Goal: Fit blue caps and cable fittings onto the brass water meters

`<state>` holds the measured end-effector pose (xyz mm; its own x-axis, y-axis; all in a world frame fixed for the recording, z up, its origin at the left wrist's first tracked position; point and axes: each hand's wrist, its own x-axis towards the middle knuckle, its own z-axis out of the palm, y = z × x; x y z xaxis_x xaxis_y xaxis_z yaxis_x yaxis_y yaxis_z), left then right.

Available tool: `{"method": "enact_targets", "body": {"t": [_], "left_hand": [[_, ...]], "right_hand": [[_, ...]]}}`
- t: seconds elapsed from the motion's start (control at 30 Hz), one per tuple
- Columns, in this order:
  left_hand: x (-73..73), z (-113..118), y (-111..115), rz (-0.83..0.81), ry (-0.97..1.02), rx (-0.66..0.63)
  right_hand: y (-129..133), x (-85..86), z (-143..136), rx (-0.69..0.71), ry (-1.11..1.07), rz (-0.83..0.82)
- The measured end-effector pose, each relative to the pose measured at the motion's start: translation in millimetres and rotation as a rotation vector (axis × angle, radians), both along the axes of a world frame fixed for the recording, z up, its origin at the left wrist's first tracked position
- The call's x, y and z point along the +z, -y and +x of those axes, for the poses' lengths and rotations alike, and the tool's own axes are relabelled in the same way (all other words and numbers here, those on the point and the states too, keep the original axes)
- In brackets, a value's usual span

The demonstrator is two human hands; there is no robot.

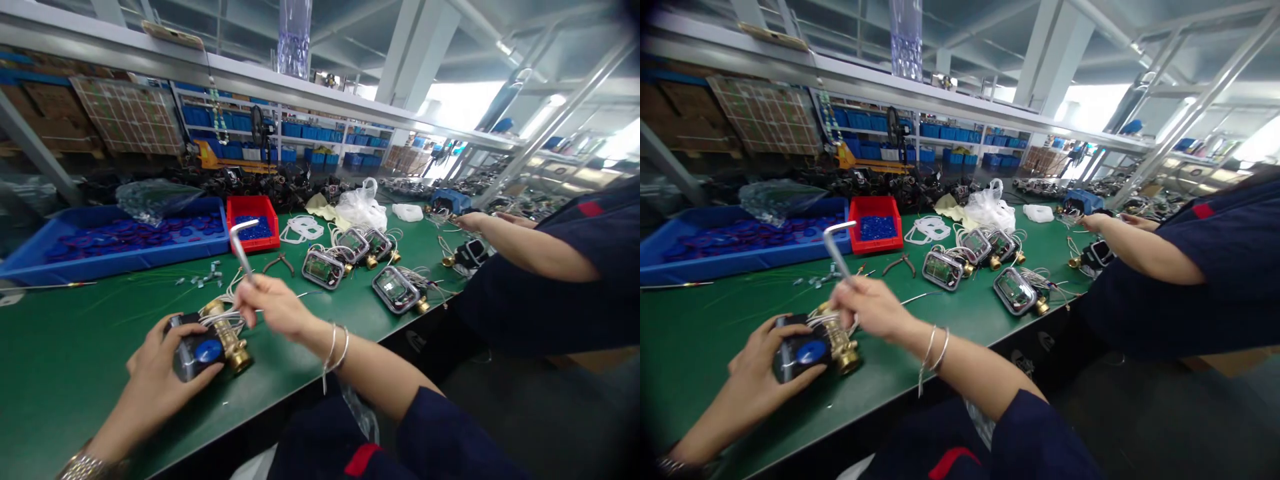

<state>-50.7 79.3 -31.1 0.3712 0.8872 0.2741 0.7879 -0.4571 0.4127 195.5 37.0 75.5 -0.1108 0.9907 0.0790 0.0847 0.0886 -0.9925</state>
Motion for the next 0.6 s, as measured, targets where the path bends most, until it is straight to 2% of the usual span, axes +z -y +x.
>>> {"method": "enact_targets", "body": {"t": [0.03, 0.13, 0.23, 0.3, 0.37, 0.43, 0.6], "left_hand": [[1.0, -2.1, 2.0, 0.001, -0.002, -0.018], [0.9, -9.4, 4.8, -0.009, 0.007, -0.04], [-1.7, -13.2, 5.0, -0.016, 0.049, -0.035], [-3.4, -12.9, 5.0, -0.02, 0.074, -0.034], [-5.1, -11.8, 5.0, -0.021, 0.087, -0.03], [-6.9, -11.5, 4.7, -0.019, 0.09, -0.029], [-10.7, -14.1, 2.4, -0.003, 0.098, -0.043]], "right_hand": [[-10.1, 4.2, 27.9, -0.198, 0.325, 0.037], [-35.9, 12.1, 116.7, -0.454, 0.568, 0.036], [-46.4, 9.4, 186.5, -0.569, 0.729, -0.04], [-48.2, -1.0, 210.3, -0.57, 0.798, -0.097], [-49.5, -16.5, 216.2, -0.542, 0.838, -0.14], [-50.3, -33.5, 209.5, -0.519, 0.857, -0.161], [-35.1, -65.2, 166.9, -0.526, 0.852, -0.143]]}}
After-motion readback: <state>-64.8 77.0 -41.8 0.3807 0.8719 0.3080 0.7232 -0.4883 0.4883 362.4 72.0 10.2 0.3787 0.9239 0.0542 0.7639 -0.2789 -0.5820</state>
